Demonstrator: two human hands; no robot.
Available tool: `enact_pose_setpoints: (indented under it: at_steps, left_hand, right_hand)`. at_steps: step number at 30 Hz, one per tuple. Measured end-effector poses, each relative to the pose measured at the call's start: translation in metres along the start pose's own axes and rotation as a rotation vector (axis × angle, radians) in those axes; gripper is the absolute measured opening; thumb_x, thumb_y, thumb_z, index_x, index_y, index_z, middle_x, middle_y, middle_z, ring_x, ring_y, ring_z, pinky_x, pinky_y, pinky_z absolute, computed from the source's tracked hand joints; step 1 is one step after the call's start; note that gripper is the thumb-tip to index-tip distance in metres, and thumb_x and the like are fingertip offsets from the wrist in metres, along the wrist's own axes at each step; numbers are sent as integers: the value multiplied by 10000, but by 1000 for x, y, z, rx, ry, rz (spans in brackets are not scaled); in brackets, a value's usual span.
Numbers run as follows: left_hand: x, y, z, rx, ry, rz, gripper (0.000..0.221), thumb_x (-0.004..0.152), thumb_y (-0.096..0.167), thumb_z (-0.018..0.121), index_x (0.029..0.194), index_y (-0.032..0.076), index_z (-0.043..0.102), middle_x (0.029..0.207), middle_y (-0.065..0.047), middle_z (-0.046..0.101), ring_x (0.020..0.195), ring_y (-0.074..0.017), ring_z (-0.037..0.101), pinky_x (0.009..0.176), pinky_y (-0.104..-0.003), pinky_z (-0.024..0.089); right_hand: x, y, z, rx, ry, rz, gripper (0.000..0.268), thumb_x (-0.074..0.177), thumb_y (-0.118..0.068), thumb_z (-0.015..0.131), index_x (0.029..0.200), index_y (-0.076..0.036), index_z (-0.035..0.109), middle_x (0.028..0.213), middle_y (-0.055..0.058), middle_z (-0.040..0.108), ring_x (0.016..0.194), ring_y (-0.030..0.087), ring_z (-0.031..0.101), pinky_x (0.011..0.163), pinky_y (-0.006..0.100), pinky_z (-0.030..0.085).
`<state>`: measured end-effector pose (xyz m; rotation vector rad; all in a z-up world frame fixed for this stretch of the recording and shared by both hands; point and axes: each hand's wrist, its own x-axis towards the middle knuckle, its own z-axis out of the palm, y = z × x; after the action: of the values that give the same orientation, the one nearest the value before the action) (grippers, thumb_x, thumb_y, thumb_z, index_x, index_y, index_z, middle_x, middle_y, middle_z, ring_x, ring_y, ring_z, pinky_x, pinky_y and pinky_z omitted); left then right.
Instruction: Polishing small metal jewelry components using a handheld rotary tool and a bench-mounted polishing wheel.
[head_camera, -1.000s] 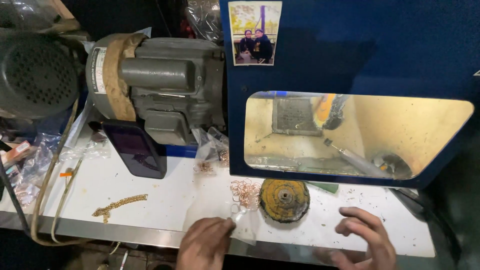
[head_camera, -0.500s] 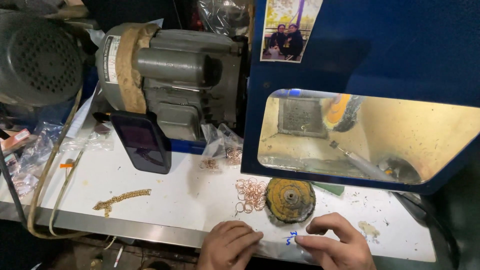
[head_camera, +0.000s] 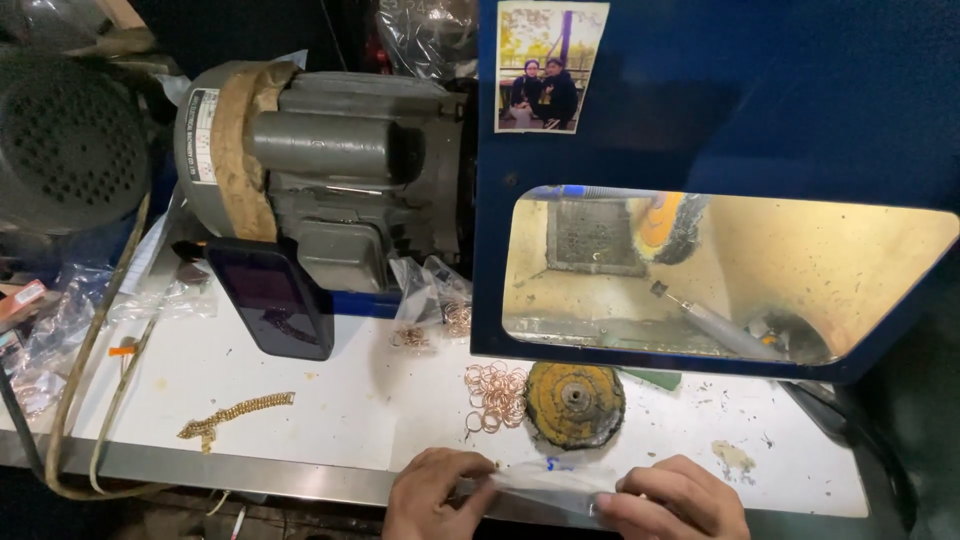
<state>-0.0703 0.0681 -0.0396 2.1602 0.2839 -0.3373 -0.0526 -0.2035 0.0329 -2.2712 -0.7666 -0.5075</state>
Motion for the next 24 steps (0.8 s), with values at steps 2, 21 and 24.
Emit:
enact_pose_setpoints:
  at_steps: [2, 21, 24]
  left_hand:
    - [0, 9, -3, -39, -22, -112, 220, 760, 364, 818, 976, 347, 855, 948, 104, 826, 932, -51, 773, 829, -229, 671]
    - [3, -5, -14, 208, -124, 43, 168, 803, 442, 790, 910, 314, 765, 814, 77, 796, 864, -125, 687, 786, -296, 543]
    - [9, -26, -15, 230, -88, 379, 295, 790, 319, 801, 1076, 289, 735, 935, 63, 825, 932, -197, 684, 809, -365, 539]
  right_hand:
    - [-9, -1, 6, -72, 30, -29, 160, 821, -261, 796, 980, -262, 790, 906, -79, 686, 647, 103, 611, 606, 225, 530]
    - [8, 10, 1, 275, -365, -190, 263, 1053, -309, 557, 1085, -130, 747, 1256, 57, 775, 668, 169, 746, 612, 322, 566]
    - [-4, 22, 7, 302, -542, -25, 190, 1039, -350, 568, 911, -223, 631, 1406, -13, 727, 556, 207, 663, 611, 315, 552]
